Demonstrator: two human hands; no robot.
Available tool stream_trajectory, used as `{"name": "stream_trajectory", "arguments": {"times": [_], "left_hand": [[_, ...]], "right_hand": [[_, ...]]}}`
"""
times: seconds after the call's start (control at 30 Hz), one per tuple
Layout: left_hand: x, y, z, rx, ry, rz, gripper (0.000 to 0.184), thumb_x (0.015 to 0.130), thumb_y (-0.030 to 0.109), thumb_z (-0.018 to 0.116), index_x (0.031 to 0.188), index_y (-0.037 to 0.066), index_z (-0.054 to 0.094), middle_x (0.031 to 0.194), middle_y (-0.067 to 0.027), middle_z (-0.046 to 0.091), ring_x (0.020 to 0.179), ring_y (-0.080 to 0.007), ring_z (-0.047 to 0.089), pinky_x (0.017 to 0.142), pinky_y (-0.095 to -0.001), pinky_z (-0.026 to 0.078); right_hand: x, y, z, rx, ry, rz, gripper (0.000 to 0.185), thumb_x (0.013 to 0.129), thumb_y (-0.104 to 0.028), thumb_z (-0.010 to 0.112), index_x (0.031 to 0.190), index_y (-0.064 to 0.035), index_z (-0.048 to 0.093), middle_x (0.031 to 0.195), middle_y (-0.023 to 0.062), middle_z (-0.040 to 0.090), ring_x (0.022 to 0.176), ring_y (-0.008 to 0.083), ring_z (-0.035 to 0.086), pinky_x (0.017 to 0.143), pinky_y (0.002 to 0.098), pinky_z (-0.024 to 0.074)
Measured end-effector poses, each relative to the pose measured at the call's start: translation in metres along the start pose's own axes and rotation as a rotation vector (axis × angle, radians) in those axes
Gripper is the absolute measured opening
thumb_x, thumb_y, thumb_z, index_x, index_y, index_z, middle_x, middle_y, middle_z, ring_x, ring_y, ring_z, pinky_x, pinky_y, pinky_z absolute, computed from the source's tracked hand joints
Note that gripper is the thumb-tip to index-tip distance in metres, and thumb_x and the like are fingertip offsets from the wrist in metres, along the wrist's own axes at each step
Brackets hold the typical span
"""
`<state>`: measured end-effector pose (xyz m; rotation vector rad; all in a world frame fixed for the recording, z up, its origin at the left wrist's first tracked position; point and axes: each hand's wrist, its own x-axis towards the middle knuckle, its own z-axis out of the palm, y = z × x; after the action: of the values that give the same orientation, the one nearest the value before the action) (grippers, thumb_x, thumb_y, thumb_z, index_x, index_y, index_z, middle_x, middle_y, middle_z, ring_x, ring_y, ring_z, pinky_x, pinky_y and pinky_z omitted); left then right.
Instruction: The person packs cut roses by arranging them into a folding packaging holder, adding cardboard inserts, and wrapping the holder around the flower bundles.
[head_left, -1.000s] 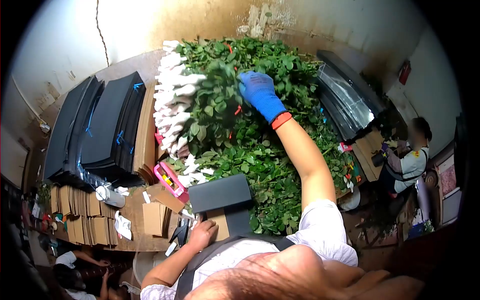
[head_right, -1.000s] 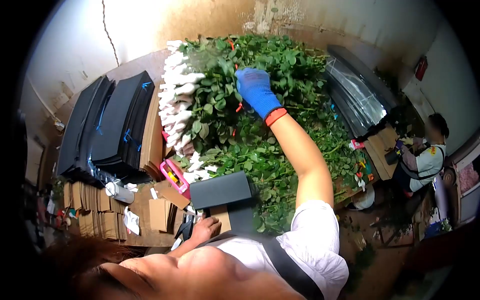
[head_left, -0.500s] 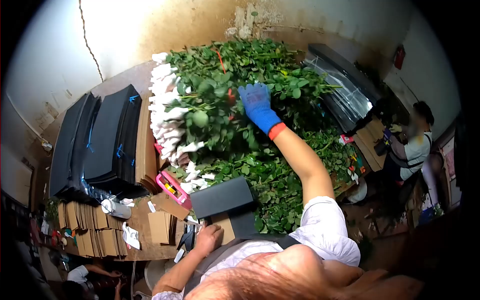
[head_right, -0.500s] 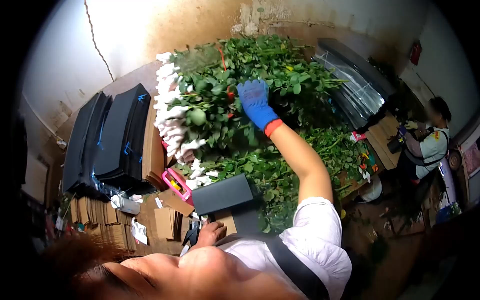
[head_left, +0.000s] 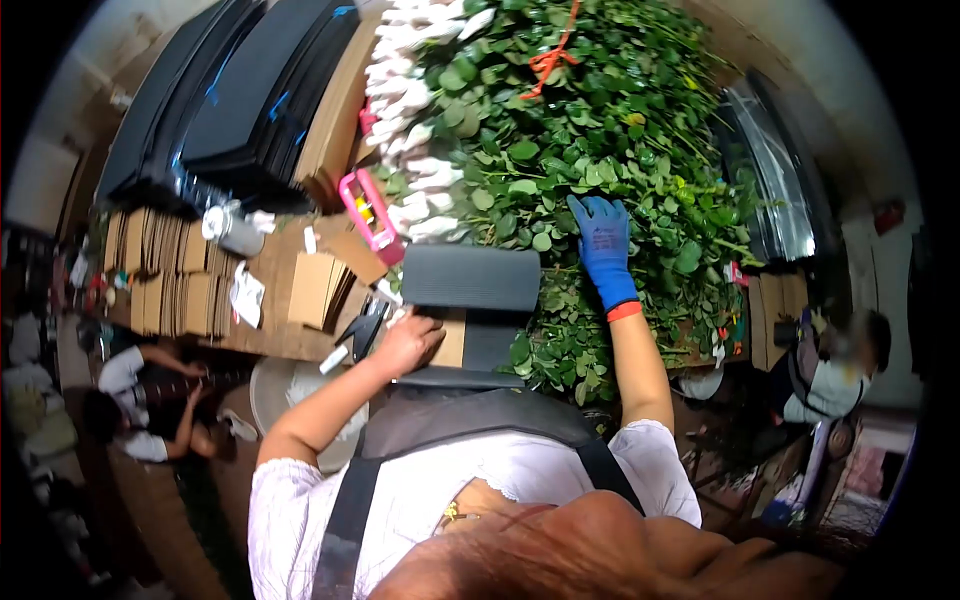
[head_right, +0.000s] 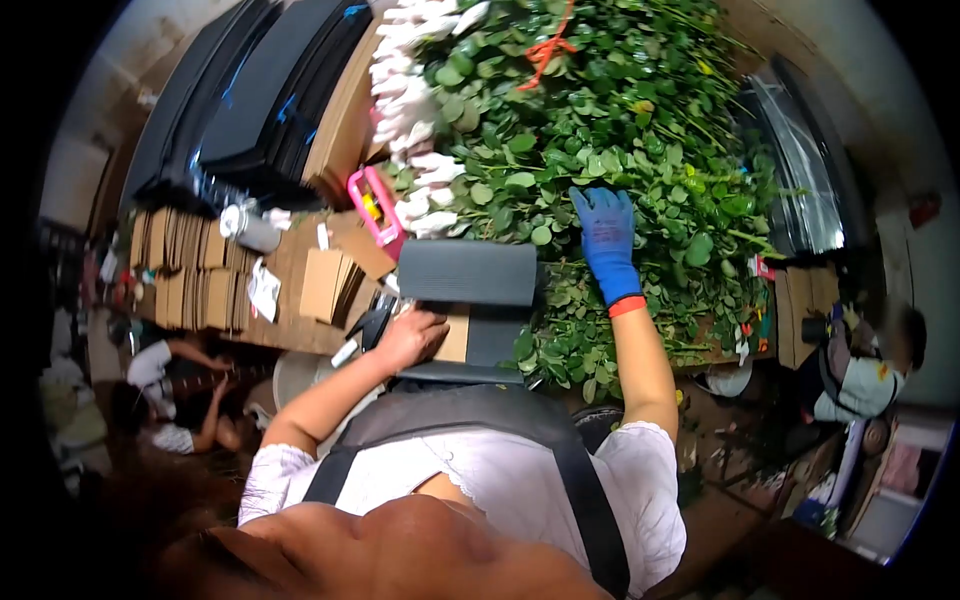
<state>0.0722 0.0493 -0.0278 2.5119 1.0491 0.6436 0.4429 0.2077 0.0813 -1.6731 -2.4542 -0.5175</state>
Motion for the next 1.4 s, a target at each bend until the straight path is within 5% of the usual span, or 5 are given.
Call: {"name": "stream_trajectory", "arguments": {"times": [0.27,0.67,0.93,1.2,1.4], "left_hand": [[-0.002,0.001,-0.003,0.028,0.054,0.012,0.016,0.081,0.010,0.069,0.097,0.006,0.070,0.100,-0.0070,0.067,0.096,-0.0246,0.065,0.100,-0.0490,0.045],[-0.003,0.002,0.001,-0.001,0.050,-0.026,0.013,0.084,0.010,0.065,0.096,0.006,0.069,0.101,-0.0070,0.066,0.098,-0.0260,0.065,0.106,-0.0527,0.043],[0.001,0.003,-0.010,-0.079,-0.041,-0.074,0.028,0.080,0.017,0.073,0.106,0.007,0.068,0.107,-0.0092,0.067,0.103,-0.0275,0.064,0.108,-0.0534,0.040],[0.001,0.009,-0.031,-0.294,-0.177,-0.283,0.109,0.064,0.044,0.089,0.148,0.002,0.033,0.126,-0.0172,0.065,0.125,-0.0401,0.053,0.120,-0.0543,0.018],[-0.004,0.006,-0.019,-0.201,-0.178,-0.139,0.031,0.076,0.033,0.080,0.104,0.018,0.077,0.126,-0.0105,0.062,0.124,-0.0278,0.055,0.115,-0.0620,0.022]], "right_hand": [[-0.004,0.029,0.014,0.134,-0.576,0.136,0.054,0.084,-0.033,0.070,0.136,-0.0221,0.057,0.132,0.0094,0.059,0.122,0.0286,0.056,0.104,0.0429,0.0430],[0.004,0.006,-0.020,0.308,0.250,0.309,0.023,0.081,-0.015,0.068,0.104,-0.0136,0.067,0.107,0.0110,0.067,0.096,0.0330,0.063,0.088,0.0438,0.0500],[-0.031,-0.003,-0.103,0.309,0.456,0.059,0.054,0.076,-0.001,0.065,0.128,-0.0173,0.061,0.105,0.0118,0.065,0.099,0.0344,0.060,0.089,0.0459,0.0489],[-0.145,-0.044,-0.070,0.231,-0.692,-0.032,0.031,0.078,-0.011,0.065,0.108,-0.0179,0.067,0.099,0.0137,0.067,0.093,0.0341,0.064,0.079,0.0453,0.0511],[-0.186,-0.057,-0.006,0.284,-0.899,-0.073,0.030,0.080,-0.026,0.068,0.109,-0.0165,0.068,0.100,0.0108,0.069,0.096,0.0331,0.065,0.083,0.0433,0.0523]]}}
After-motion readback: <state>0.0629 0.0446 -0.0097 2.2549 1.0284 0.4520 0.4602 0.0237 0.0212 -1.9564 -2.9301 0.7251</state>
